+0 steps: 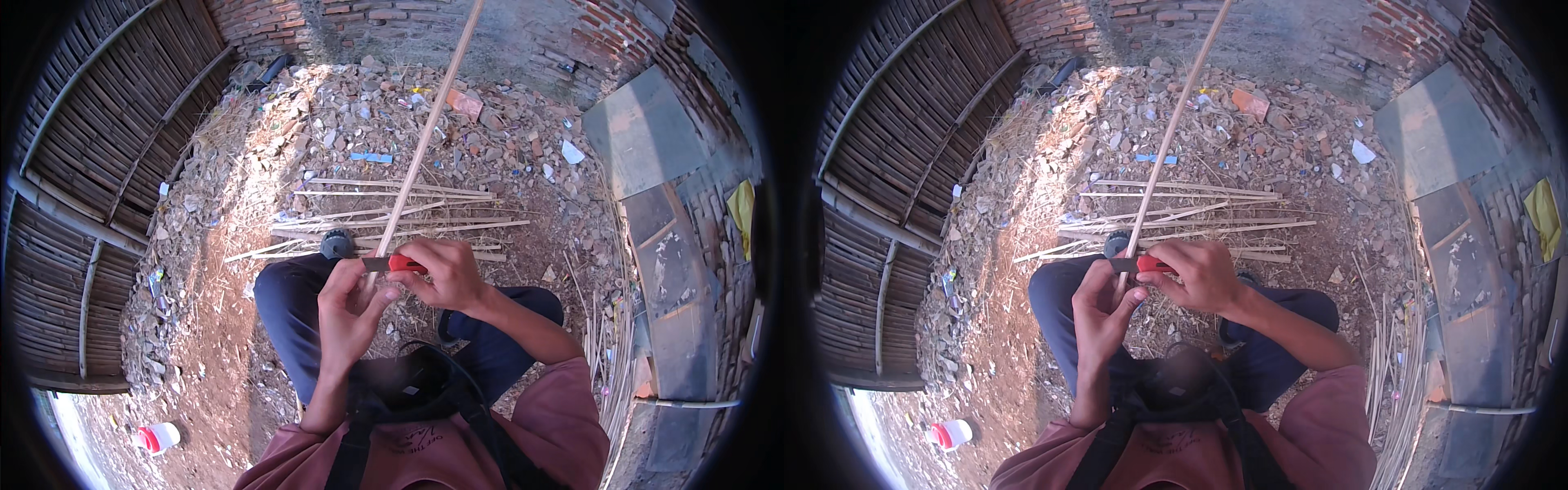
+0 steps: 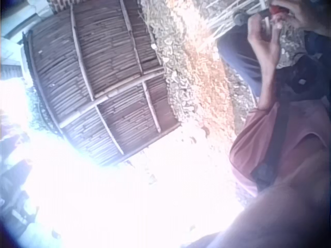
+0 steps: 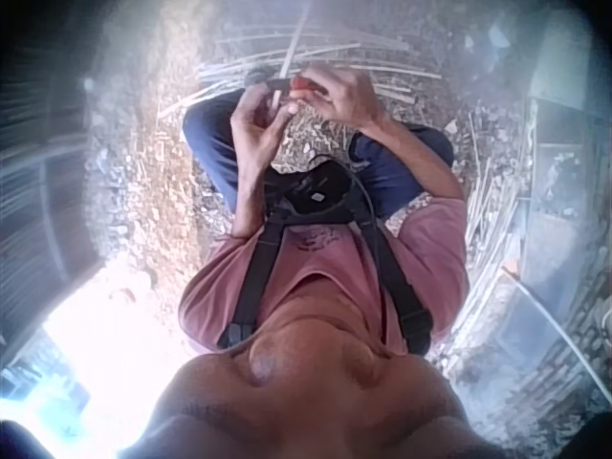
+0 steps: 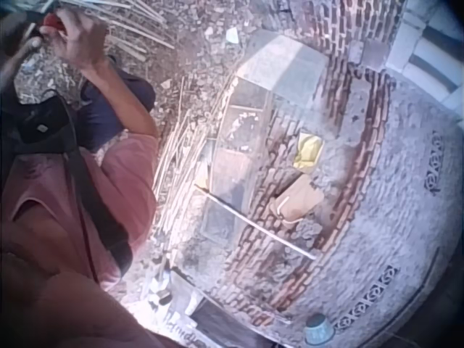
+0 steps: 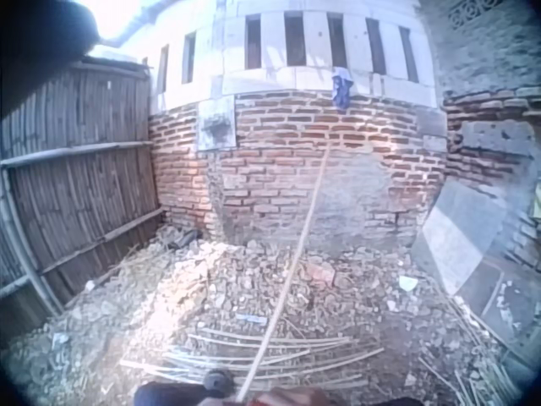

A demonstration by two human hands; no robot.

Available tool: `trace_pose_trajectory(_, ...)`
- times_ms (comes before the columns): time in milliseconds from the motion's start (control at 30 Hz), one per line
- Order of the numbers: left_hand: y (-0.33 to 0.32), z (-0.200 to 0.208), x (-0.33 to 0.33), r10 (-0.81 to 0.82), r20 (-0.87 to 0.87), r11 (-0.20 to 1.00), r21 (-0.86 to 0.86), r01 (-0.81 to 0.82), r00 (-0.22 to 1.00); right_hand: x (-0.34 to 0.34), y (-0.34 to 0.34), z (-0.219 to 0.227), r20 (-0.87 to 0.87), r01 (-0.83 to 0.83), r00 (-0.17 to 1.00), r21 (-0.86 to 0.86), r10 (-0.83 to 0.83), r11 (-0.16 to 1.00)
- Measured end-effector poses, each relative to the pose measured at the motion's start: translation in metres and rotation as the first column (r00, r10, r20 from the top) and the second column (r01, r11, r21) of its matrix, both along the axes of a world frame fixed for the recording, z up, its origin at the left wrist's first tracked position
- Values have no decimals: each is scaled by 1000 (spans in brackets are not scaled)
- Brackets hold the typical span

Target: The person shaves a thin wooden stick with a small blade, removing bark and material to smooth and sharpen the end of the stick.

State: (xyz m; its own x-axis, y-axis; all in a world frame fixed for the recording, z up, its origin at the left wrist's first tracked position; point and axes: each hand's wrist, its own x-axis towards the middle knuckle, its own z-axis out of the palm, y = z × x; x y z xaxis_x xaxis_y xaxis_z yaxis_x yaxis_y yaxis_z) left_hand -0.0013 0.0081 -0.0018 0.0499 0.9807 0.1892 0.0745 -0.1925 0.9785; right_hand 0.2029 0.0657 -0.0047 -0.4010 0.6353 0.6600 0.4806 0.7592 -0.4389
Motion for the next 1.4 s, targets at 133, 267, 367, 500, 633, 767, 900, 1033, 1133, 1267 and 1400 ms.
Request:
trace_pose_trajectory(133,-3,13,1,16,-90,998,59,-11,996,2,-1,0,-32,2,999,-17,-3,1000)
trace_pose_trajectory(267,-1,9,3,87,-97,995,55,-82,991,1,0,-2,-7,-25,1000,17,25,1000)
trace_pose_trajectory(367,-3,12,6,80,-14,996,44,-79,997,2,-1,-1,-13,-35,999,1,35,999)
trace_pose_trajectory(500,-1,7,1,-11,-56,999,53,14,998,1,-1,-2,-13,-43,999,3,43,999)
trace_pose_trajectory(633,0,11,2,-62,8,996,68,61,998,0,-1,-5,-4,-67,998,-12,67,998)
trace_pose_trajectory(767,0,12,0,-64,-21,998,28,65,998,0,0,-6,-9,-78,997,-18,78,997)
trace_pose_trajectory(900,-1,12,1,-56,-11,998,10,56,998,-1,-3,-7,-30,-74,997,-16,73,997)
trace_pose_trajectory(1033,-2,5,3,-9,13,1000,29,9,1000,-1,-5,-8,-8,-41,999,-29,41,999)
trace_pose_trajectory(1133,-1,-3,2,10,7,1000,23,-10,1000,-2,-6,-6,-9,-29,1000,-25,28,999)
trace_pose_trajectory(1267,-2,-4,3,20,-4,999,32,-20,1000,-3,-7,-6,-19,-17,1000,-15,16,1000)
trace_pose_trajectory(1400,-2,2,7,34,11,999,29,-34,999,-3,-9,-3,-2,13,1000,-8,-13,1000)
